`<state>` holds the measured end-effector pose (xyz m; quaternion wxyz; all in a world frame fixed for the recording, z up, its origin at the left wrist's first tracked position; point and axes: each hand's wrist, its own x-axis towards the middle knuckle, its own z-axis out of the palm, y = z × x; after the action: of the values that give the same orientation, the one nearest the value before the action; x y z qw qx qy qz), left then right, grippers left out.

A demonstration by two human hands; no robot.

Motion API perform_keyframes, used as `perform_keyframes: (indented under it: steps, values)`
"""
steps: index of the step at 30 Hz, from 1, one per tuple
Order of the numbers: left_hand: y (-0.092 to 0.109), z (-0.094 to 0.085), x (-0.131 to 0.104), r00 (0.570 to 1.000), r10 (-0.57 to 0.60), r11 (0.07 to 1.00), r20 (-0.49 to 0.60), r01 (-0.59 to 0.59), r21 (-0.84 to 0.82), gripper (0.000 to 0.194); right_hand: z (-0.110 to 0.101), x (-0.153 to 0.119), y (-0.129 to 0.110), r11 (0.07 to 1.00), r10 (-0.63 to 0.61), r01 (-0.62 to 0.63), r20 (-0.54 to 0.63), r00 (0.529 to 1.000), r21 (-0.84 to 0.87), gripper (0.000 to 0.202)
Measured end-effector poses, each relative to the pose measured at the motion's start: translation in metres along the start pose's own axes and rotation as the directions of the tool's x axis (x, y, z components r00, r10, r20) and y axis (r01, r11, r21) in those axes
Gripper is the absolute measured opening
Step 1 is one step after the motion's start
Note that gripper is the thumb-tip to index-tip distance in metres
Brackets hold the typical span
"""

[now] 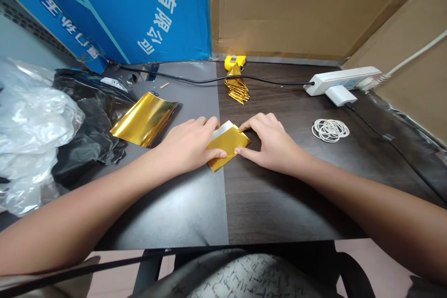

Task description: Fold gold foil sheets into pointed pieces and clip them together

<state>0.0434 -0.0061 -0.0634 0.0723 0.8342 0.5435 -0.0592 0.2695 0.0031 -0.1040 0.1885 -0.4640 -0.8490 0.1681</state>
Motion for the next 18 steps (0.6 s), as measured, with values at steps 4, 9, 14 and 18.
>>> perform_keyframes:
  steps: [4,9,14,18]
  values:
    - [0.001,-0.001,0.000,0.997,-0.054,0.995,0.046,0.057,-0.081,0.045,0.000,0.006,-0.002,0.992,0.081,-0.087,0.066,0.995,0.093,0.048]
    - [0.003,-0.003,0.002,0.997,0.004,0.996,0.077,0.002,-0.084,0.021,-0.005,0.017,0.003,0.991,0.097,-0.108,0.135,0.986,0.080,0.053]
    - [0.007,0.000,-0.005,0.997,0.080,0.995,0.017,-0.079,-0.053,0.010,-0.010,0.022,0.009,0.993,-0.040,0.024,0.143,0.989,0.113,0.025]
    - [0.006,0.010,-0.015,0.993,0.075,0.991,-0.095,-0.085,-0.107,0.014,-0.011,0.018,0.012,0.982,-0.129,0.111,0.117,0.985,0.150,0.008]
